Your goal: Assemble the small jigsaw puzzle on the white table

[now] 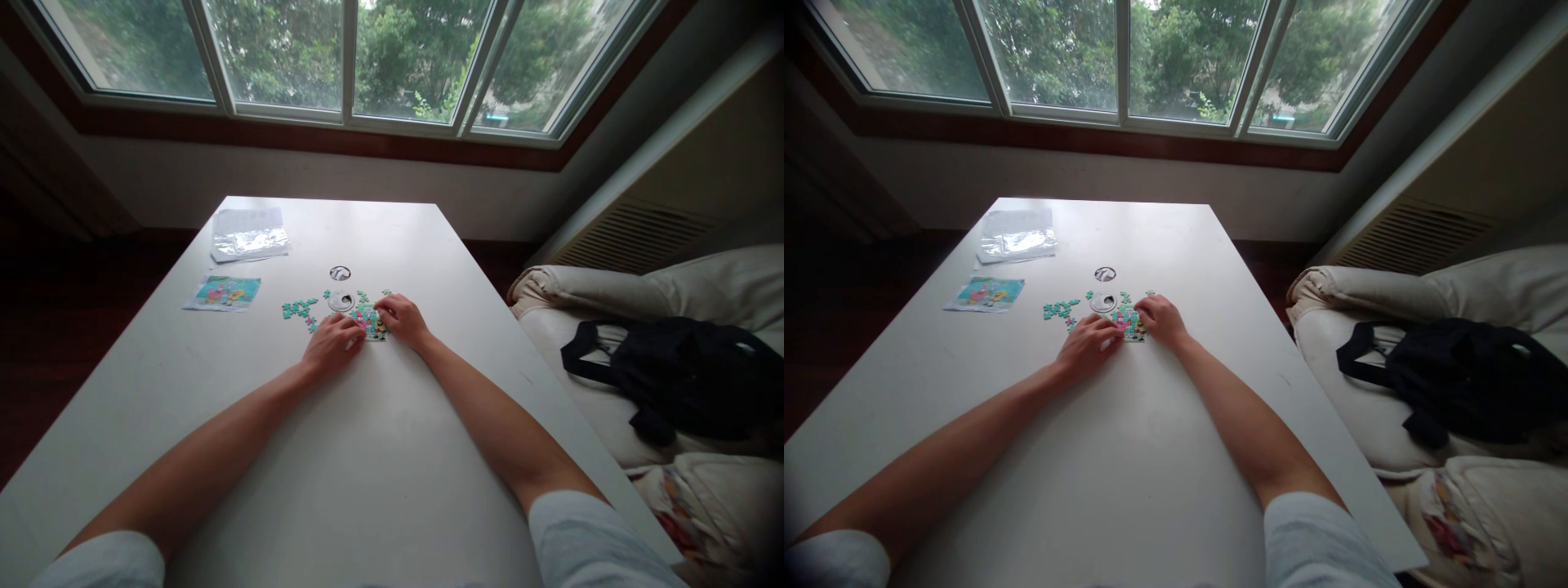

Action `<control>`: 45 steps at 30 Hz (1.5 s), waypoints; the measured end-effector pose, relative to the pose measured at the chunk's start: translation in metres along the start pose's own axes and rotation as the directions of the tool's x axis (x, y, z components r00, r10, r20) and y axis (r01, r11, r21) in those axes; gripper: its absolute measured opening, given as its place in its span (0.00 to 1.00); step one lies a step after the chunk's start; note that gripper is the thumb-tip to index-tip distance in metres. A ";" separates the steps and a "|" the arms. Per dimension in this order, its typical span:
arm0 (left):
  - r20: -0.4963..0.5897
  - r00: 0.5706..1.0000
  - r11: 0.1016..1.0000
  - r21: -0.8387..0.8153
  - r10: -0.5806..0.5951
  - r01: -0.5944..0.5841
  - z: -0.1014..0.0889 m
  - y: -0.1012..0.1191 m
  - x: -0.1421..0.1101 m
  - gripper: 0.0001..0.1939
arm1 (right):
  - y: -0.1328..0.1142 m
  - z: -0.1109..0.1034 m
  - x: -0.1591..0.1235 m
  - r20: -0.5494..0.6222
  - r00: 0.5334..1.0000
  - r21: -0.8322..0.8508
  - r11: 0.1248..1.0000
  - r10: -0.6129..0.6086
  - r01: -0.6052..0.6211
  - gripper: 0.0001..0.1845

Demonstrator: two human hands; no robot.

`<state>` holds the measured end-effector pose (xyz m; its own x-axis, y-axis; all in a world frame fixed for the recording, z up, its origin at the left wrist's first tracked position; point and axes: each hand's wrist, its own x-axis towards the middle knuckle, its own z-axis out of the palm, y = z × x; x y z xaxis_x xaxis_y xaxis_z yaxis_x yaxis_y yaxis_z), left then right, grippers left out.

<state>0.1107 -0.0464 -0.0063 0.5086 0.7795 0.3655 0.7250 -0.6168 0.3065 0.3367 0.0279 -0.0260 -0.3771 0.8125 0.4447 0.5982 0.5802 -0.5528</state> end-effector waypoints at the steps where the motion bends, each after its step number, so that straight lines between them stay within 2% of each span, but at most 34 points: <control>1: 0.000 1.000 1.000 -0.002 0.006 -0.006 0.000 0.000 0.000 0.11 | 0.000 0.000 0.000 -0.001 1.000 0.000 1.000 0.000 0.000 0.09; 11: 0.020 0.999 0.996 -0.081 -0.025 0.026 -0.005 0.002 -0.001 0.28 | 0.000 0.000 0.000 0.003 1.000 -0.001 1.000 -0.003 0.003 0.09; 15: -0.005 0.999 0.995 -0.092 -0.038 0.038 -0.005 0.002 -0.001 0.30 | 0.001 0.000 0.000 0.001 1.000 0.000 1.000 -0.005 0.005 0.09; 20: 0.053 0.998 0.994 -0.101 -0.040 0.045 -0.008 -0.003 0.000 0.29 | 0.000 -0.001 0.000 -0.001 1.000 0.005 1.000 -0.007 0.007 0.09; 23: 0.036 0.997 0.991 -0.115 -0.066 0.070 -0.021 -0.010 0.005 0.31 | -0.001 -0.002 0.000 0.004 1.000 0.009 1.000 -0.009 0.009 0.09; 27: 0.121 0.992 0.998 -0.038 -0.038 0.043 -0.051 -0.019 0.008 0.28 | -0.002 -0.002 0.000 0.006 1.000 0.007 1.000 0.000 0.000 0.09; 31: 0.289 0.957 0.995 0.095 -0.012 -0.016 -0.077 -0.019 0.002 0.13 | -0.003 -0.002 0.001 0.007 1.000 0.016 1.000 0.003 -0.004 0.09; 34: 0.435 0.899 0.985 0.171 -0.055 -0.023 -0.086 -0.013 -0.005 0.05 | -0.003 -0.002 0.001 0.011 1.000 0.021 1.000 0.005 -0.005 0.09; 39: 0.595 0.781 0.960 0.281 -0.189 0.018 -0.089 0.002 -0.006 0.06 | -0.001 -0.002 0.001 0.008 1.000 0.018 1.000 -0.002 0.002 0.09; 41: 0.599 0.777 0.957 0.291 -0.193 0.013 -0.088 0.006 -0.004 0.06 | 0.000 -0.001 0.001 0.006 1.000 0.019 1.000 -0.004 0.004 0.09; 45: 0.560 0.811 0.953 0.303 -0.171 -0.009 -0.083 0.007 -0.002 0.05 | 0.000 -0.001 0.001 0.005 1.000 0.016 1.000 0.000 0.000 0.09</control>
<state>0.0764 -0.0611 0.0679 0.5488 0.7982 -0.2483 0.8270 -0.5617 0.0223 0.3374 0.0285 -0.0250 -0.3809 0.8125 0.4413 0.5870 0.5812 -0.5636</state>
